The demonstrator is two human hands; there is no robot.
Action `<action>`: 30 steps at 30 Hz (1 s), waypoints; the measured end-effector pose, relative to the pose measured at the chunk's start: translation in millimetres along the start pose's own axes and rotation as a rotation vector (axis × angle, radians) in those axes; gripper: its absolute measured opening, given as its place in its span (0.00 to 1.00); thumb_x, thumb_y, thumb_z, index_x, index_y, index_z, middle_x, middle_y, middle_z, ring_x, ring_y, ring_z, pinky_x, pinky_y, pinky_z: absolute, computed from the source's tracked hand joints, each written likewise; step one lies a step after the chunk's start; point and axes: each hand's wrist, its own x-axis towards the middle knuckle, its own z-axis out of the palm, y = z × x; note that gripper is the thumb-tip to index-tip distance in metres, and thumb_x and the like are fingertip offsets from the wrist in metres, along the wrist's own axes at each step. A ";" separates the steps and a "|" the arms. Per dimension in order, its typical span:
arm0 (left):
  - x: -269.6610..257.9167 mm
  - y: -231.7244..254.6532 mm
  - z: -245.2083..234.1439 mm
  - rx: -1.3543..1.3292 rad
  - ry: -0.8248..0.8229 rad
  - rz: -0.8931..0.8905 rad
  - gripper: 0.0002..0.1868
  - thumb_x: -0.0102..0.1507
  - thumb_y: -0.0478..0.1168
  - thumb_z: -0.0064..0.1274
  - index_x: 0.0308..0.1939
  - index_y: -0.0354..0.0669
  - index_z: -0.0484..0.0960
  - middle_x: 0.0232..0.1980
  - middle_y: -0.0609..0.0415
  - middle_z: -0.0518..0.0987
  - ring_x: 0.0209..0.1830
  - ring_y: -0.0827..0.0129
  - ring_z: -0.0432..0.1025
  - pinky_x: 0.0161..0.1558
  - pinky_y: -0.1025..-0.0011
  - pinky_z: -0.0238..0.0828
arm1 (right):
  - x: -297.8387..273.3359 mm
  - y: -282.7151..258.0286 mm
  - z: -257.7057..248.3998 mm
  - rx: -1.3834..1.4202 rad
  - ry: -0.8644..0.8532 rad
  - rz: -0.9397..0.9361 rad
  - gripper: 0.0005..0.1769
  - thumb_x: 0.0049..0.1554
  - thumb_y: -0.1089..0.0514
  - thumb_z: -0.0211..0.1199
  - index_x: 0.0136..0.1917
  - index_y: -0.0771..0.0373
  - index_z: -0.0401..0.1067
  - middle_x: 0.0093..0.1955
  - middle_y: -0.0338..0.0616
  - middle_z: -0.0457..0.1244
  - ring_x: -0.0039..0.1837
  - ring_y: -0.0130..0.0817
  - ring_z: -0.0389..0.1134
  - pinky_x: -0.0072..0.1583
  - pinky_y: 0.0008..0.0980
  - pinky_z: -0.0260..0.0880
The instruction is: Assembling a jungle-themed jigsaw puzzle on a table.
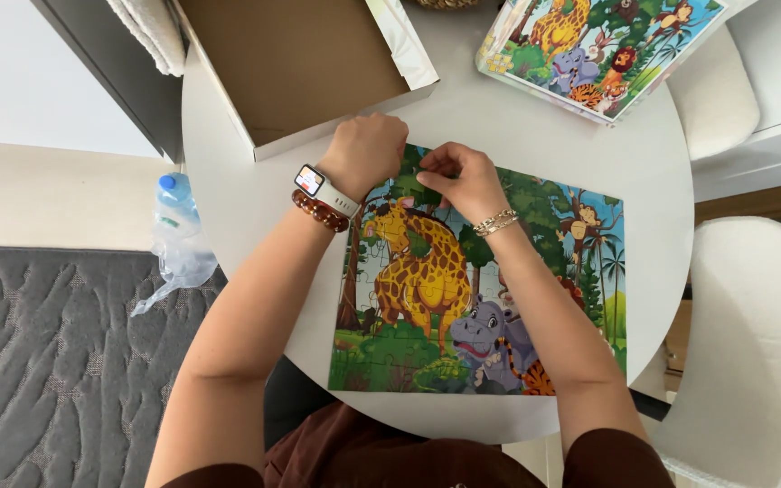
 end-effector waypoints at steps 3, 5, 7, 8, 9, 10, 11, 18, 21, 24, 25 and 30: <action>2.0 -1.4 7.3 0.060 -0.008 -0.011 0.04 0.57 0.37 0.54 0.29 0.41 0.83 0.33 0.43 0.82 0.33 0.48 0.79 0.35 0.55 0.77 | -2.4 -1.0 4.2 0.042 0.031 0.053 0.07 0.56 0.63 0.70 0.47 0.64 0.75 0.39 0.36 0.69 0.35 0.20 0.66 0.31 0.24 0.66; 2.0 0.2 5.8 0.078 -0.018 -0.003 0.04 0.57 0.36 0.54 0.29 0.41 0.83 0.32 0.43 0.82 0.33 0.48 0.79 0.35 0.55 0.77 | -4.6 -4.3 5.8 0.004 0.057 0.039 0.07 0.55 0.63 0.71 0.47 0.64 0.75 0.38 0.36 0.69 0.34 0.20 0.66 0.31 0.24 0.66; 1.6 1.1 5.0 0.096 -0.028 0.005 0.04 0.56 0.36 0.54 0.29 0.40 0.83 0.32 0.42 0.82 0.33 0.48 0.79 0.35 0.56 0.77 | -6.1 -5.4 7.5 -0.033 0.083 0.024 0.08 0.55 0.62 0.71 0.46 0.63 0.75 0.37 0.36 0.68 0.33 0.20 0.66 0.30 0.24 0.65; 1.1 1.5 5.1 0.096 -0.011 0.003 0.05 0.57 0.36 0.53 0.29 0.41 0.83 0.32 0.43 0.82 0.33 0.48 0.79 0.34 0.56 0.77 | -6.9 -4.9 8.2 -0.051 0.097 0.051 0.08 0.55 0.62 0.72 0.47 0.62 0.75 0.38 0.38 0.69 0.34 0.21 0.66 0.31 0.26 0.66; 0.8 2.0 5.3 0.097 0.005 0.000 0.05 0.58 0.35 0.53 0.28 0.41 0.82 0.31 0.44 0.82 0.32 0.49 0.79 0.33 0.56 0.76 | -7.7 -4.2 8.7 -0.069 0.112 0.078 0.08 0.55 0.61 0.72 0.47 0.61 0.75 0.39 0.39 0.69 0.35 0.23 0.67 0.33 0.29 0.67; -0.3 0.9 8.2 0.097 0.003 0.003 0.05 0.58 0.35 0.53 0.28 0.41 0.82 0.31 0.44 0.82 0.32 0.49 0.79 0.33 0.56 0.76 | -8.4 0.6 9.6 -0.067 0.114 0.079 0.08 0.55 0.61 0.72 0.47 0.61 0.75 0.39 0.39 0.69 0.35 0.23 0.67 0.33 0.29 0.67; -1.3 0.0 11.1 0.143 0.028 0.012 0.05 0.59 0.36 0.53 0.29 0.42 0.82 0.32 0.45 0.82 0.32 0.50 0.79 0.33 0.58 0.77 | -9.1 5.6 10.3 -0.237 0.187 -0.130 0.10 0.52 0.61 0.75 0.46 0.61 0.76 0.44 0.41 0.68 0.37 0.25 0.69 0.38 0.30 0.70; -29.7 21.3 2.8 0.400 0.062 0.088 0.05 0.64 0.38 0.54 0.43 0.44 0.81 0.50 0.51 0.79 0.48 0.59 0.77 0.43 0.64 0.75 | -33.9 26.3 26.2 -0.689 0.324 -0.610 0.13 0.61 0.56 0.70 0.59 0.55 0.77 0.62 0.36 0.67 0.66 0.40 0.67 0.70 0.45 0.68; -49.1 63.0 -36.6 0.487 -0.124 0.140 0.14 0.61 0.44 0.53 0.48 0.45 0.82 0.54 0.55 0.78 0.63 0.58 0.70 0.60 0.55 0.67 | -55.5 6.6 32.4 -0.847 0.204 -0.471 0.24 0.64 0.48 0.61 0.69 0.62 0.69 0.74 0.44 0.61 0.77 0.47 0.55 0.73 0.54 0.51; -82.8 54.8 -6.8 0.440 0.071 0.226 0.31 0.64 0.55 0.49 0.63 0.39 0.78 0.65 0.46 0.76 0.69 0.56 0.65 0.69 0.48 0.53 | -58.3 16.7 36.0 -1.101 0.036 -0.352 0.34 0.64 0.43 0.52 0.77 0.63 0.57 0.82 0.52 0.47 0.82 0.47 0.43 0.77 0.58 0.38; -87.8 54.2 -4.8 0.433 0.073 0.241 0.31 0.64 0.55 0.49 0.63 0.39 0.78 0.65 0.46 0.76 0.69 0.56 0.65 0.69 0.48 0.53 | -59.4 19.1 34.4 -1.107 0.046 -0.339 0.34 0.64 0.43 0.52 0.77 0.63 0.57 0.82 0.52 0.47 0.82 0.47 0.43 0.77 0.58 0.38; -103.4 58.9 -2.0 0.409 0.101 0.145 0.36 0.72 0.61 0.39 0.74 0.39 0.70 0.77 0.46 0.67 0.79 0.59 0.57 0.76 0.53 0.47 | -65.6 33.2 23.0 -0.948 0.052 -0.474 0.39 0.68 0.44 0.51 0.85 0.55 0.43 0.87 0.44 0.39 0.86 0.46 0.38 0.81 0.56 0.37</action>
